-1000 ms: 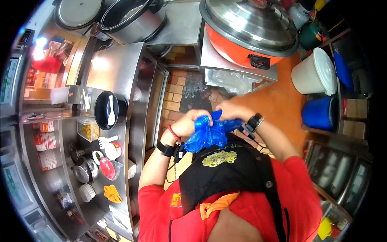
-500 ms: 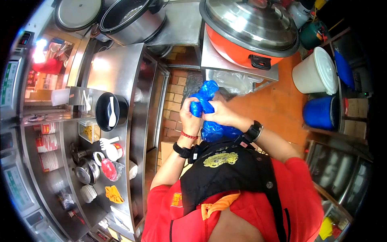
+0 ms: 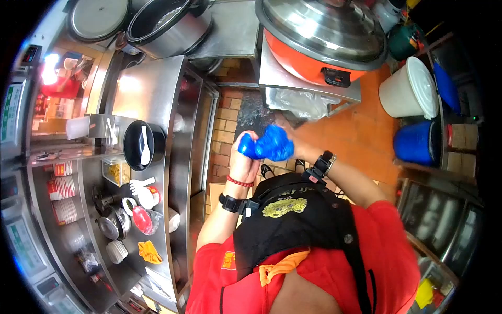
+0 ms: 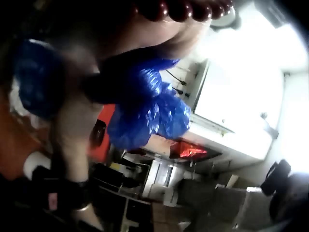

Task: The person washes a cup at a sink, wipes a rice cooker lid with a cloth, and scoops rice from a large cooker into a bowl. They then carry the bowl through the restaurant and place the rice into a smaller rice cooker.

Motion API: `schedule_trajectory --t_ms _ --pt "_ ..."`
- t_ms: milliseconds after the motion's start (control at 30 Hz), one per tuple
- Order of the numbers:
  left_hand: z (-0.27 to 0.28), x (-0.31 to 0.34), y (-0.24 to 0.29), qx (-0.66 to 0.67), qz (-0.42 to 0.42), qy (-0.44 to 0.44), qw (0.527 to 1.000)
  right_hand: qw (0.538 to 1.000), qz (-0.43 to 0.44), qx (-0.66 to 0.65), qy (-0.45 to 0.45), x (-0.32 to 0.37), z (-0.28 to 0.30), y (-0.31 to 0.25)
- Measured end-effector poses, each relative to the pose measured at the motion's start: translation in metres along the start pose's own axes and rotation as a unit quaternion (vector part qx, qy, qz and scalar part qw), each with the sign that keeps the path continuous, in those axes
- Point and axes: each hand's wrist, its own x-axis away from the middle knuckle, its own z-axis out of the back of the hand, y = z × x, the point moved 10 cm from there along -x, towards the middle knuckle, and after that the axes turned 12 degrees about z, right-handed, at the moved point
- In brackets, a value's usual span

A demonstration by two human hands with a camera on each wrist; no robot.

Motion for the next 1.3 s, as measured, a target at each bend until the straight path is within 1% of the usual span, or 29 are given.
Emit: schedule_trajectory --t_ms 67,100,167,200,233,300,333,367,400,433,500,533,567,633,667,733,767,833,900,933,967,1033,1067,1100,1133,1167,1233,1267,1300 --pt "-0.019 0.008 0.001 -0.177 0.018 -0.017 0.984 0.991 0.057 0.091 -0.084 -0.007 -0.002 -0.013" --pt "-0.030 0.010 0.002 -0.349 0.007 -0.051 0.936 0.991 0.056 0.091 -0.086 -0.008 0.001 -0.016" --pt "-0.042 0.012 -0.016 -0.521 -0.003 -0.112 0.846 0.969 -0.127 0.028 -0.208 0.003 -0.014 0.004" --pt "-0.042 0.013 -0.025 -0.675 -0.023 -0.102 0.730 0.966 -0.135 0.019 -0.221 0.006 -0.017 0.009" --pt "-0.042 0.014 -0.037 -0.809 -0.069 -0.087 0.577 0.966 -0.134 0.018 -0.221 0.008 -0.017 0.015" --pt "-0.027 0.007 -0.048 -0.837 -0.055 -0.047 0.542 0.952 -0.161 -0.056 -0.252 0.019 -0.026 0.028" --pt "-0.026 0.003 -0.036 -0.816 -0.115 -0.011 0.566 0.945 -0.238 -0.113 -0.195 0.016 -0.012 0.020" --pt "-0.032 0.004 -0.020 -0.790 -0.174 0.024 0.588 0.914 -0.311 -0.239 -0.101 0.022 -0.006 0.019" --pt "-0.030 0.007 -0.006 -0.733 -0.194 0.068 0.649 0.887 -0.330 -0.318 -0.055 0.024 -0.007 0.015" --pt "-0.011 0.002 0.000 -0.648 -0.153 0.125 0.736 0.852 -0.345 -0.392 -0.009 0.028 -0.010 0.012" --pt "0.037 -0.013 0.001 -0.417 -0.133 0.171 0.883 0.835 -0.332 -0.429 0.086 0.032 -0.011 0.003" --pt "0.044 -0.017 0.002 -0.367 -0.116 0.181 0.905 0.850 -0.321 -0.399 0.124 0.036 -0.012 0.008" --pt "0.038 -0.013 0.003 -0.366 -0.116 0.182 0.905 0.879 -0.316 -0.326 0.144 0.038 -0.009 0.009" --pt "0.012 0.001 0.010 -0.501 -0.172 0.202 0.824 0.942 -0.240 -0.181 0.151 0.030 0.001 0.011" --pt "0.000 0.007 0.015 -0.558 -0.219 0.197 0.776 0.941 -0.239 -0.182 0.152 0.029 0.003 0.011" --pt "-0.017 0.017 0.024 -0.566 -0.253 0.204 0.757 0.977 -0.150 -0.076 0.127 0.016 0.019 -0.013" --pt "-0.026 0.023 0.028 -0.570 -0.287 0.212 0.740 0.977 -0.151 -0.075 0.131 0.015 0.022 -0.017" --pt "-0.025 0.022 0.028 -0.573 -0.265 0.203 0.748 0.978 -0.161 -0.085 0.102 0.013 0.020 -0.022" --pt "-0.048 0.037 0.038 -0.635 -0.350 0.199 0.660 0.973 -0.170 -0.119 0.102 0.018 0.015 -0.025" --pt "-0.050 0.035 0.038 -0.650 -0.362 0.184 0.642 0.979 -0.155 -0.093 0.094 0.020 0.010 -0.026" --pt "-0.070 0.039 0.036 -0.694 -0.372 0.162 0.595 0.984 -0.139 -0.067 0.085 0.021 0.005 -0.025" --pt "-0.055 0.018 0.003 -0.679 -0.332 0.003 0.654 0.986 -0.130 -0.064 0.077 0.019 0.002 -0.020" --pt "-0.050 0.015 -0.006 -0.699 -0.289 0.023 0.653 0.989 -0.134 -0.020 0.054 0.013 0.010 -0.026" --pt "-0.050 0.017 -0.009 -0.700 -0.289 0.023 0.653 0.990 -0.136 0.025 0.032 0.009 0.018 -0.034" --pt "-0.035 0.008 -0.009 -0.665 -0.219 0.055 0.711 0.994 -0.080 0.067 0.015 0.002 0.025 -0.053" --pt "-0.018 0.000 -0.014 -0.624 -0.148 0.086 0.763 0.994 -0.081 0.068 0.017 -0.001 0.032 -0.058" --pt "-0.003 -0.007 -0.026 -0.600 -0.170 0.083 0.777 0.943 0.036 0.328 0.030 -0.013 0.053 -0.095" --pt "0.027 -0.017 -0.037 -0.553 -0.135 0.112 0.814 0.924 0.084 0.362 0.090 -0.015 0.067 -0.114" --pt "0.054 -0.025 -0.048 -0.504 -0.098 0.140 0.847 0.924 0.085 0.362 0.089 -0.016 0.070 -0.120"
